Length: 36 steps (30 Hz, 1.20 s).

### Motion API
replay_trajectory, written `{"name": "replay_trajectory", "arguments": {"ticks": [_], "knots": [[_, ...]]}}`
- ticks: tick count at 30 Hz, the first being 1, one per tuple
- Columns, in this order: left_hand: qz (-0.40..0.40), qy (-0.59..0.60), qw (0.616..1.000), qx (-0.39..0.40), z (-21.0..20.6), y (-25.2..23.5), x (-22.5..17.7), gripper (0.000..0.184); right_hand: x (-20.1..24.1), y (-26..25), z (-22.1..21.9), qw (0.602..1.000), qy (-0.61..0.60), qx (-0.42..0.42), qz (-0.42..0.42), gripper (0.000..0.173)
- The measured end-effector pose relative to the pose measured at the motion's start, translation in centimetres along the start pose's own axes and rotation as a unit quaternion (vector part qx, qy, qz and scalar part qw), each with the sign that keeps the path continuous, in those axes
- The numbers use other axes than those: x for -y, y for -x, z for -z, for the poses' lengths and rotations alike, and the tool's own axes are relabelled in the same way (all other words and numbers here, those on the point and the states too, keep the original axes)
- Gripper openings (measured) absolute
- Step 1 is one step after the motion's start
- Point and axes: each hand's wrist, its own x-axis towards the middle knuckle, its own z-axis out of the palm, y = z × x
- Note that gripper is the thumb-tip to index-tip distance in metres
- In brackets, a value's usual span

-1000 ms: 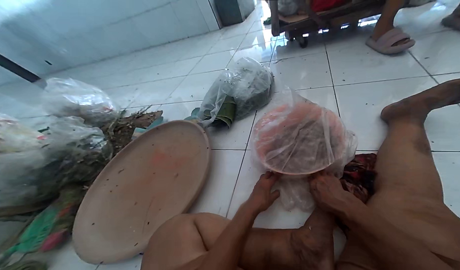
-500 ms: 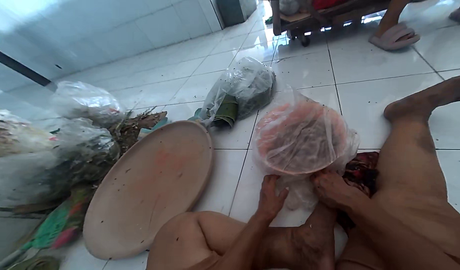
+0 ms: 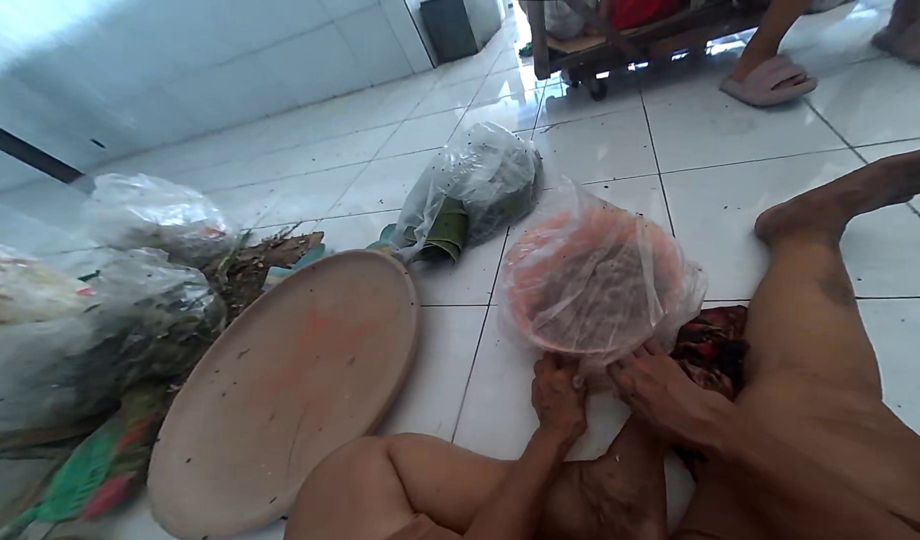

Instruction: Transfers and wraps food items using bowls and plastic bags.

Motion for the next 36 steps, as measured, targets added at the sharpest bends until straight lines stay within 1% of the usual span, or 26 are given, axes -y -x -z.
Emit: {"name": "replay_trajectory", "arguments": {"ticks": [1, 3, 5, 6, 7, 8, 10, 11, 13, 14, 17, 18, 21, 22, 23, 24, 25, 27, 28, 31, 33, 34, 35, 36], "knots": [[0.022, 0.023, 0.999, 0.021, 0.4, -0.3, 0.2, 0.026, 0.0, 0.6, 0.1, 0.999, 0.004, -0.035, 0.029, 0.027], [0.050, 0.064, 0.995, 0.054, 1.1, -0.9, 0.5, 0.026, 0.1, 1.6, 0.1, 0.989, 0.023, -0.122, 0.080, 0.020], [0.054, 0.102, 0.991, 0.060, 1.4, -1.3, 0.8, 0.025, 0.2, 1.9, -0.3, 0.969, 0.036, -0.215, 0.118, 0.012], [0.049, 0.120, 0.990, 0.060, 1.5, -1.4, 1.0, 0.024, 0.3, 1.7, -0.5, 0.963, 0.027, -0.236, 0.128, 0.012], [0.040, 0.133, 0.989, 0.057, 1.5, -1.5, 1.1, 0.024, 0.5, 1.5, -0.6, 0.965, 0.008, -0.228, 0.131, 0.016], [0.031, 0.141, 0.988, 0.051, 1.5, -1.6, 1.3, 0.022, 0.7, 1.1, -0.6, 0.973, -0.016, -0.194, 0.124, 0.024], [0.026, 0.153, 0.987, 0.047, 1.6, -1.7, 1.3, 0.022, 1.0, -0.1, -1.2, 0.990, -0.055, -0.092, 0.096, 0.038], [0.026, 0.159, 0.986, 0.049, 1.7, -1.7, 1.3, 0.023, 1.0, -0.8, -1.7, 0.994, -0.060, -0.042, 0.081, 0.042], [0.014, 0.167, 0.985, 0.046, 1.8, -1.6, 1.5, 0.024, 0.7, -2.0, -2.7, 0.996, -0.073, 0.019, 0.055, 0.047], [0.007, 0.169, 0.985, 0.039, 1.9, -1.5, 1.7, 0.024, 0.6, -2.4, -2.8, 0.994, -0.088, 0.041, 0.040, 0.048], [0.014, 0.138, 0.990, 0.032, 2.7, -0.7, 2.1, 0.028, 0.5, -3.3, -2.1, 0.991, -0.114, 0.074, -0.001, 0.038], [0.025, 0.105, 0.994, 0.034, 3.2, -0.2, 2.0, 0.032, 0.5, -3.5, -2.1, 0.990, -0.116, 0.083, -0.011, 0.037], [0.096, 0.004, 0.993, 0.065, 5.2, 1.5, 0.5, 0.033, 0.6, -3.9, -2.4, 0.989, -0.111, 0.093, -0.023, 0.036], [0.108, 0.008, 0.991, 0.077, 5.5, 1.9, 0.0, 0.031, 0.5, -3.9, -2.4, 0.989, -0.110, 0.093, -0.022, 0.035], [0.114, 0.045, 0.988, 0.090, 5.4, 2.1, -0.3, 0.028, 0.5, -3.9, -2.5, 0.990, -0.110, 0.090, -0.020, 0.035], [0.117, 0.114, 0.981, 0.100, 4.9, 2.2, -0.2, 0.026, 0.5, -3.9, -2.5, 0.990, -0.108, 0.088, -0.017, 0.034], [0.129, 0.207, 0.964, 0.108, 4.0, 2.1, -0.1, 0.027, 0.7, -3.9, -2.5, 0.991, -0.102, 0.087, -0.014, 0.034], [0.182, 0.370, 0.904, 0.108, 2.2, 1.3, -0.1, 0.033, 0.7, -3.8, -2.8, 0.994, -0.087, 0.071, -0.007, 0.033], [0.208, 0.415, 0.880, 0.098, 1.6, 0.8, -0.3, 0.034, 0.8, -3.7, -2.9, 0.995, -0.080, 0.065, -0.006, 0.033], [0.250, 0.482, 0.836, 0.083, 1.7, -0.6, -1.2, 0.039, 1.2, -3.1, -2.5, 0.996, -0.058, 0.069, -0.010, 0.034], [0.275, 0.519, 0.807, 0.062, 2.0, -1.2, -1.6, 0.038, 1.7, -2.6, -2.0, 0.996, -0.023, 0.076, 0.030, 0.032], [0.286, 0.530, 0.797, 0.050, 2.1, -1.5, -1.8, 0.035, 1.9, -2.2, -1.7, 0.996, -0.010, 0.059, 0.070, 0.028], [0.289, 0.531, 0.796, 0.040, 2.1, -1.6, -1.8, 0.033, 1.9, -1.7, -1.7, 0.993, -0.006, -0.004, 0.121, 0.023], [0.282, 0.517, 0.807, 0.035, 2.2, -1.8, -1.8, 0.030, 2.1, -1.2, -1.9, 0.982, -0.007, -0.094, 0.166, 0.019]]}}
